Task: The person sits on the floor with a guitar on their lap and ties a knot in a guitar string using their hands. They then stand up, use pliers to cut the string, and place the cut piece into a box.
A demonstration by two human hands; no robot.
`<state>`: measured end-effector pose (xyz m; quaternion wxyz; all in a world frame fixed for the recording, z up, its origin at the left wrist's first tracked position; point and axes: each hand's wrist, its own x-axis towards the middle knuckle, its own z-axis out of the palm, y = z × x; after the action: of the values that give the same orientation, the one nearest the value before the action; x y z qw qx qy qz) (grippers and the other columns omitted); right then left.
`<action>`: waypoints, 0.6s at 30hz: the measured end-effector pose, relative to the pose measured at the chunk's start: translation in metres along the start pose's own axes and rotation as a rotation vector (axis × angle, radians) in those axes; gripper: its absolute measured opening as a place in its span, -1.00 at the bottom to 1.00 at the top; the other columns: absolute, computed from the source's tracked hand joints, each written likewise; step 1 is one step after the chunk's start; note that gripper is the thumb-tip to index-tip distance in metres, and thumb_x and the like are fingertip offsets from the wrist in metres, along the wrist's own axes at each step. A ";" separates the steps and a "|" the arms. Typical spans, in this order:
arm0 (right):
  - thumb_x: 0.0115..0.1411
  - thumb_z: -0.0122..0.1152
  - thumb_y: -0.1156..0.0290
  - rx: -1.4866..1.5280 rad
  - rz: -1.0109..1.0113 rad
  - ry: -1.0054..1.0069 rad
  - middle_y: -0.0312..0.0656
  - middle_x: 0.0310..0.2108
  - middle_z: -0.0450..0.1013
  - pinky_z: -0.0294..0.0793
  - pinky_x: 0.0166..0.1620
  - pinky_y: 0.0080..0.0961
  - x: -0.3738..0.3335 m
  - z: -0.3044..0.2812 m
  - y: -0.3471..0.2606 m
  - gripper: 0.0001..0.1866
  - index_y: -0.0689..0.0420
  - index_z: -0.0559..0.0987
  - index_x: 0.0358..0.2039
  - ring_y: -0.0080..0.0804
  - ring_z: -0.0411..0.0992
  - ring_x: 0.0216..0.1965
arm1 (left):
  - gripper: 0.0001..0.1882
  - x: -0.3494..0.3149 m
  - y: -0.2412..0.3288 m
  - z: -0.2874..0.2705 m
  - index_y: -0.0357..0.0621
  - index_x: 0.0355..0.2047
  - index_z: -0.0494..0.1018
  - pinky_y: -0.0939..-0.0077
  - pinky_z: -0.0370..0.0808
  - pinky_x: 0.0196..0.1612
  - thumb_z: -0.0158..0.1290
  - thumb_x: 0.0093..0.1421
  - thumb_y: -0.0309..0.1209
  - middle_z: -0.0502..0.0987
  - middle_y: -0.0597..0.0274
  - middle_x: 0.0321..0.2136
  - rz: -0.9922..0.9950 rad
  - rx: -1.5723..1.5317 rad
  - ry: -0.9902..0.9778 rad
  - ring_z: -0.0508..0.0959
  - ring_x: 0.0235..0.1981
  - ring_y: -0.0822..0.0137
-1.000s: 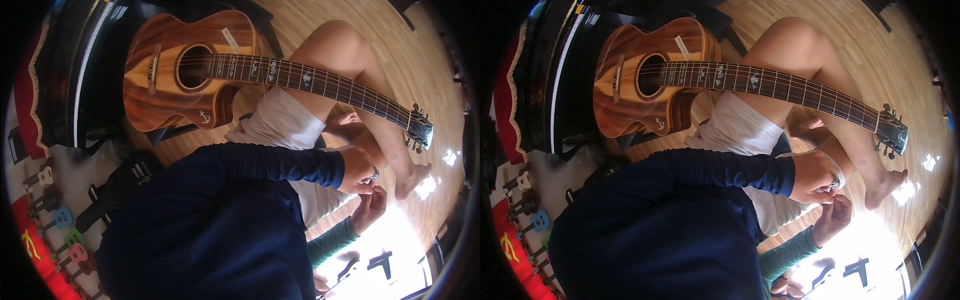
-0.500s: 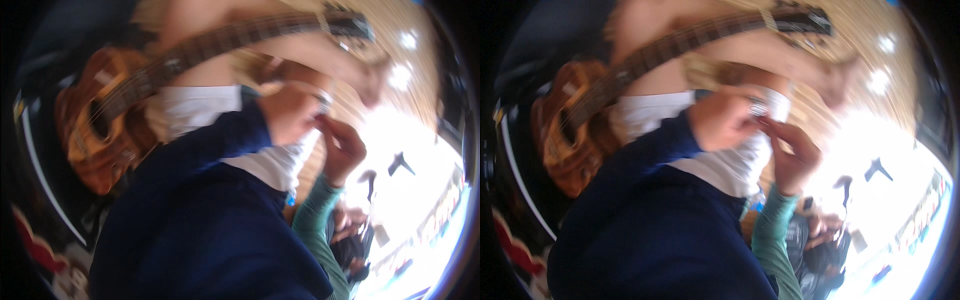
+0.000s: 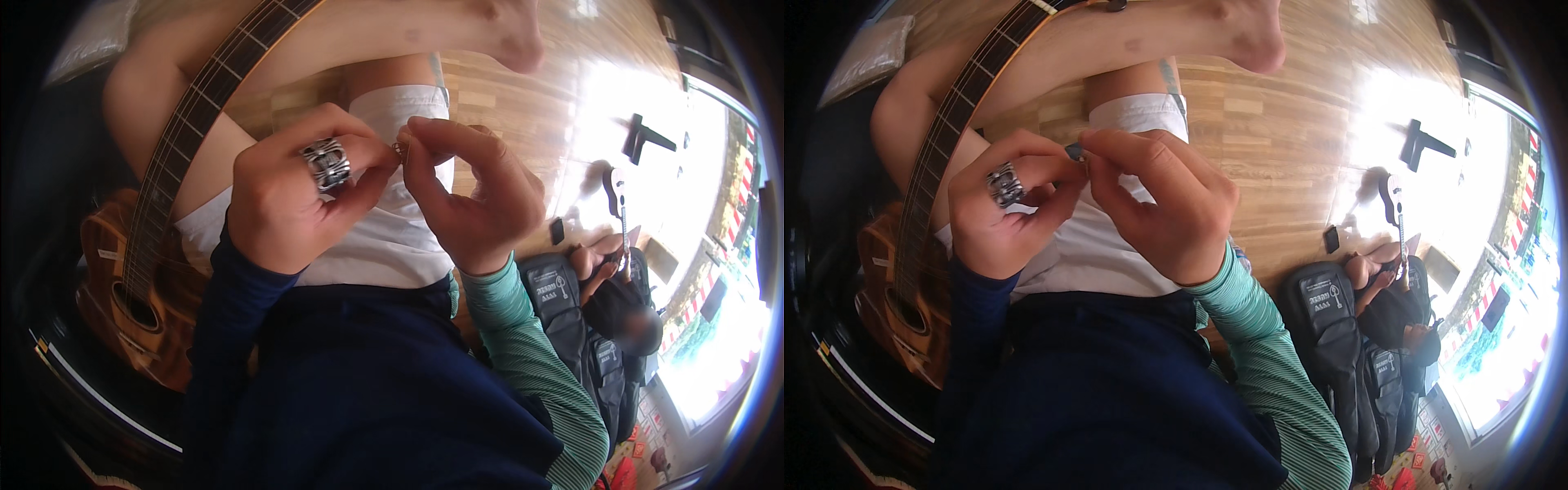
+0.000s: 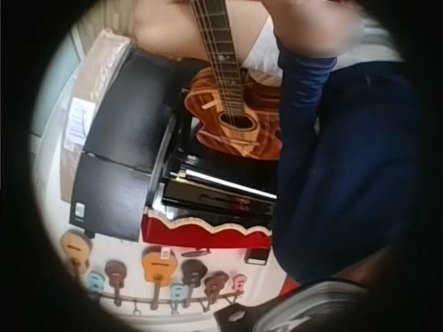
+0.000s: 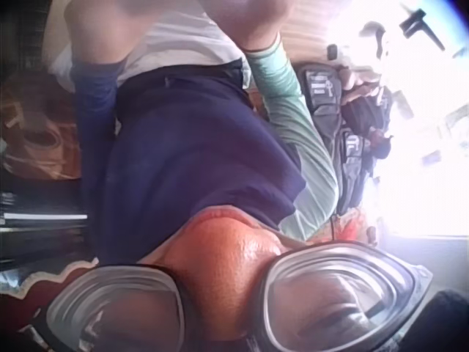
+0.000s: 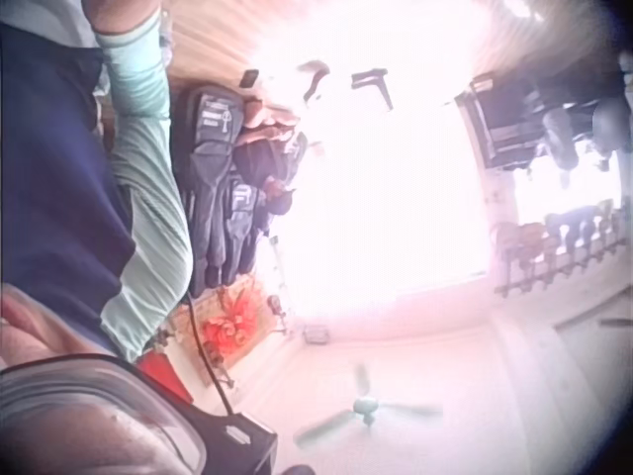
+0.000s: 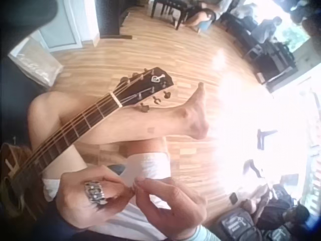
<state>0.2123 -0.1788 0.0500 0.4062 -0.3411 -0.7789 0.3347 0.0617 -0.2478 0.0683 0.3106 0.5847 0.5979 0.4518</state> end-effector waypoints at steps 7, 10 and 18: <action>-0.08 0.35 0.68 0.101 -0.034 0.009 -0.27 -0.56 0.51 0.46 -0.50 -0.65 0.006 -0.002 -0.001 -0.75 0.18 0.61 -0.33 -0.56 0.51 -0.55 | -0.81 -0.008 -0.007 -0.003 -0.36 -0.27 0.38 0.66 0.55 -0.43 0.08 0.11 -0.73 0.46 0.13 -0.36 -0.159 -0.384 0.011 0.56 -0.44 0.45; -0.08 0.35 0.69 0.135 -0.030 0.028 -0.25 -0.55 0.52 0.46 -0.50 -0.65 0.005 0.000 0.000 -0.74 0.19 0.61 -0.33 -0.55 0.51 -0.55 | -0.84 -0.007 -0.007 -0.003 -0.35 -0.25 0.37 0.64 0.55 -0.42 0.05 0.16 -0.69 0.46 0.14 -0.37 -0.212 -0.486 0.033 0.55 -0.43 0.44; -0.10 0.35 0.69 0.139 -0.035 0.014 -0.24 -0.55 0.51 0.46 -0.50 -0.65 0.007 -0.001 -0.001 -0.75 0.19 0.61 -0.35 -0.54 0.52 -0.54 | -0.86 -0.008 -0.010 0.002 -0.35 -0.23 0.37 0.61 0.55 -0.40 0.02 0.19 -0.68 0.46 0.16 -0.42 -0.158 -0.428 0.038 0.56 -0.42 0.43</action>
<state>0.2104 -0.1736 0.0538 0.4400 -0.3006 -0.7567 0.3787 0.0602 -0.2548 0.0576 0.4507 0.4483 0.5382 0.5534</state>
